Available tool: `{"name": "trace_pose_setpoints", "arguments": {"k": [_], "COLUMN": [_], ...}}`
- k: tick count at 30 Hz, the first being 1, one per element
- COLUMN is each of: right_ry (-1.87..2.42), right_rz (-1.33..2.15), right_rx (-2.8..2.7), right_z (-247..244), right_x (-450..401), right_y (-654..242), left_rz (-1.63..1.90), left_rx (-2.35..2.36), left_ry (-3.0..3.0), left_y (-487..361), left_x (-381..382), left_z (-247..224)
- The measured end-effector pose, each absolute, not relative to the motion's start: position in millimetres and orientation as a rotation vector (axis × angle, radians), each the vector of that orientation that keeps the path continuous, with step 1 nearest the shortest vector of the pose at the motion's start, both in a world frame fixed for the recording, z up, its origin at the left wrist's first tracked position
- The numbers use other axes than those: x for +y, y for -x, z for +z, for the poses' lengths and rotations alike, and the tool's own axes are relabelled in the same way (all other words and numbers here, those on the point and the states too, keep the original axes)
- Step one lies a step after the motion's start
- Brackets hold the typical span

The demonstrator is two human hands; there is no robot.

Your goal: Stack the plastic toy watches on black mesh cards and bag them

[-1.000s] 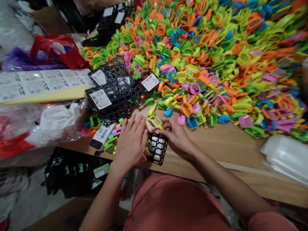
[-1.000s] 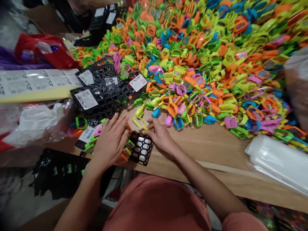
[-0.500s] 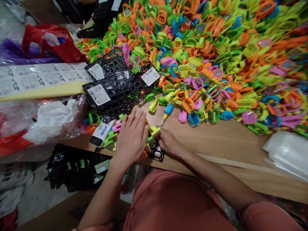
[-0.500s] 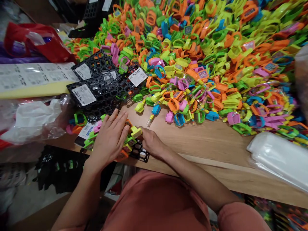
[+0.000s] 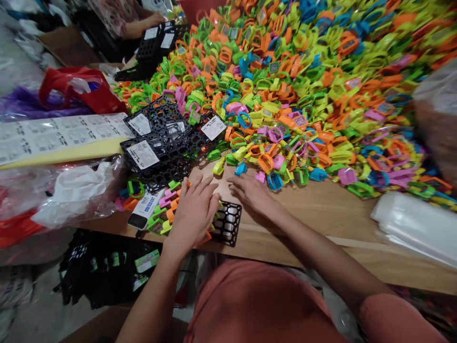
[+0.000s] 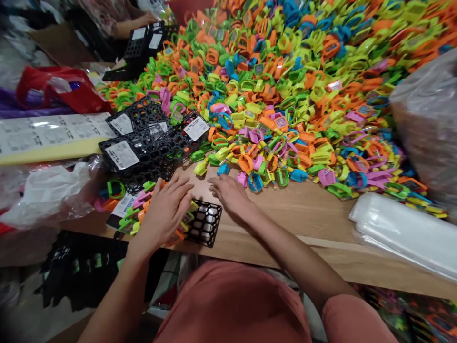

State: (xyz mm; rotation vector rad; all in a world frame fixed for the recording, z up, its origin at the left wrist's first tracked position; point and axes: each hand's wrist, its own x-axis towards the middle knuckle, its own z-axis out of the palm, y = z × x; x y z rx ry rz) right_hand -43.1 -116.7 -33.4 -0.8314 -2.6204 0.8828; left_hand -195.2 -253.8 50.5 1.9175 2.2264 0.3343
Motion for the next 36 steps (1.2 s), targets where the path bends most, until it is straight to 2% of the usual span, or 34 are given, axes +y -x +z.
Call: {"name": "trace_pose_setpoints", "arguments": {"k": [4,11,14,27,36], "right_ry": [0.974,0.755,0.693,0.586,0.335], "right_rz": [0.804,1.442,1.568,1.532,1.144], "right_rx": [-2.633,-2.080,-2.023,-2.120,-2.352], "right_z": [-37,-49,-54,-67,-86], "right_x": [-117,-142,-145,-147,-156], "right_y": [31,38,55,64,64], "left_rz": [0.398,0.497,0.553,0.655,0.478], "left_rx": [2.190,2.088,2.093,2.081,2.082], "left_ry": [-1.914,-1.940,-1.904,-1.919,-1.948], "left_y": [199,204,205,204,203], "left_x": [-256,-260,-260,-259,-259], "left_z": [54,55,55,49,51]}}
